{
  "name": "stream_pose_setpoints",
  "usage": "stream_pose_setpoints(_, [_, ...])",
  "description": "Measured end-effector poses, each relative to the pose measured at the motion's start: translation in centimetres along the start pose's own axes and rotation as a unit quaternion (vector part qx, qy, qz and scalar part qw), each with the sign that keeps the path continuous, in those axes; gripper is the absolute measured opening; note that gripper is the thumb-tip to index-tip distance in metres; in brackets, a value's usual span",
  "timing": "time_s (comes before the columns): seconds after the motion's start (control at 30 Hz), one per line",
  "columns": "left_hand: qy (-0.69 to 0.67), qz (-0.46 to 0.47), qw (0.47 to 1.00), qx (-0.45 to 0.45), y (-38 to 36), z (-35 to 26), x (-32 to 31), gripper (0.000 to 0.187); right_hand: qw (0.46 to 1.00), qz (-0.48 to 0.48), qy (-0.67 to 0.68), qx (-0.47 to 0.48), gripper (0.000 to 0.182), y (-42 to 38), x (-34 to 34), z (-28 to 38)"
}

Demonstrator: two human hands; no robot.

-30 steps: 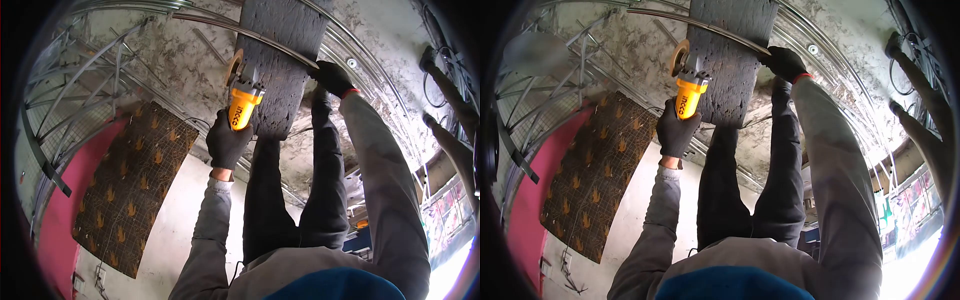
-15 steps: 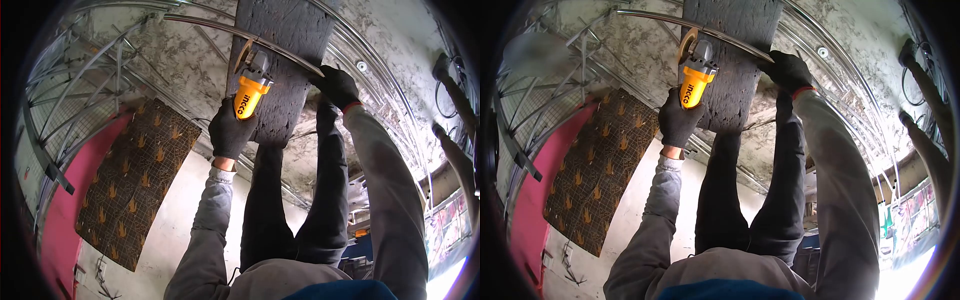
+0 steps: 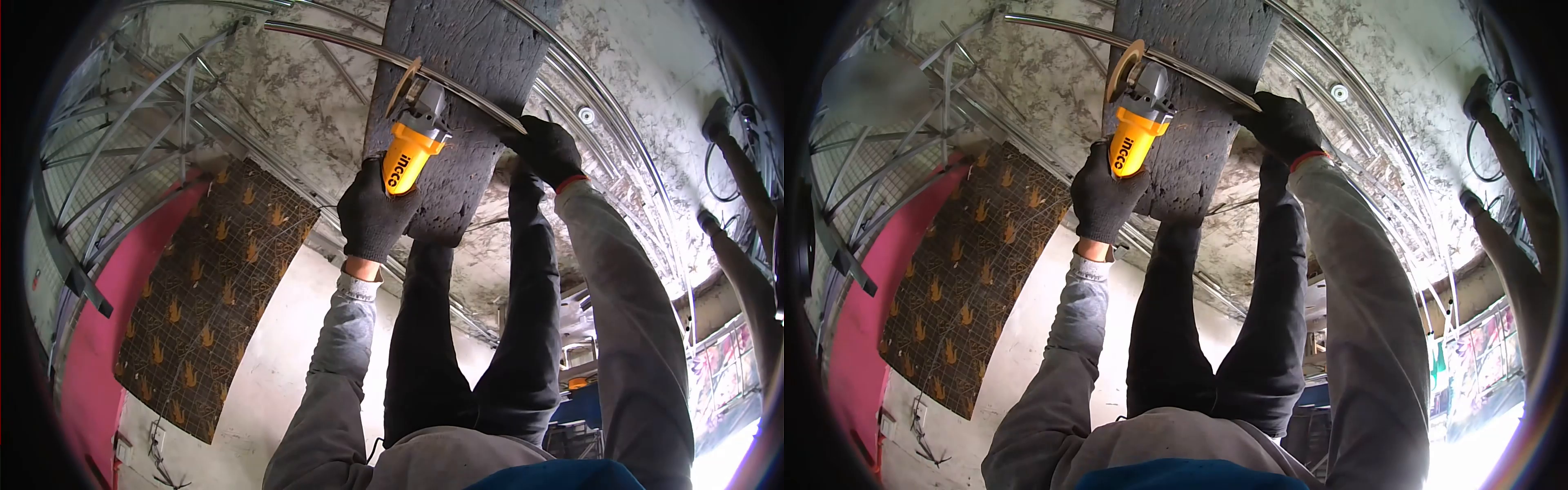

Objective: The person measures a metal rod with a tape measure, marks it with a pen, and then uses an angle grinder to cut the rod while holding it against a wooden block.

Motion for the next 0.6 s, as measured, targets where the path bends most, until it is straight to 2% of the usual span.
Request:
stream_pose_setpoints(0.13, [-0.001,0.011,1.0,0.007,0.11,-0.1,0.14,0.048,1.0,0.017,-0.004,-0.014,0.06,-0.1,0.17,0.24])
stream_pose_setpoints(0.2, [-0.003,0.015,1.0,0.008,0.1,-0.11,0.16,0.048,0.999,-0.042,0.025,0.019,0.055,-0.44,0.19,0.64])
stream_pose_setpoints(0.3, [-0.007,0.013,1.0,0.003,0.12,-0.06,0.13,0.048,0.999,0.017,0.006,-0.027,0.06,-0.63,0.74,1.06])
stream_pose_setpoints(0.6, [0.024,0.01,1.0,0.007,0.26,0.31,-0.15,0.051,0.999,0.004,-0.005,-0.032,0.06,-0.2,0.18,0.3])
Point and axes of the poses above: each hand's wrist, its own y-axis towards the middle knuckle, its own x-axis out of the back of the hand, z = x × y, the point moved 3 cm from there along y, towards the middle knuckle, and after that the axes turned 14 degrees about z, right-handed, at the moved point
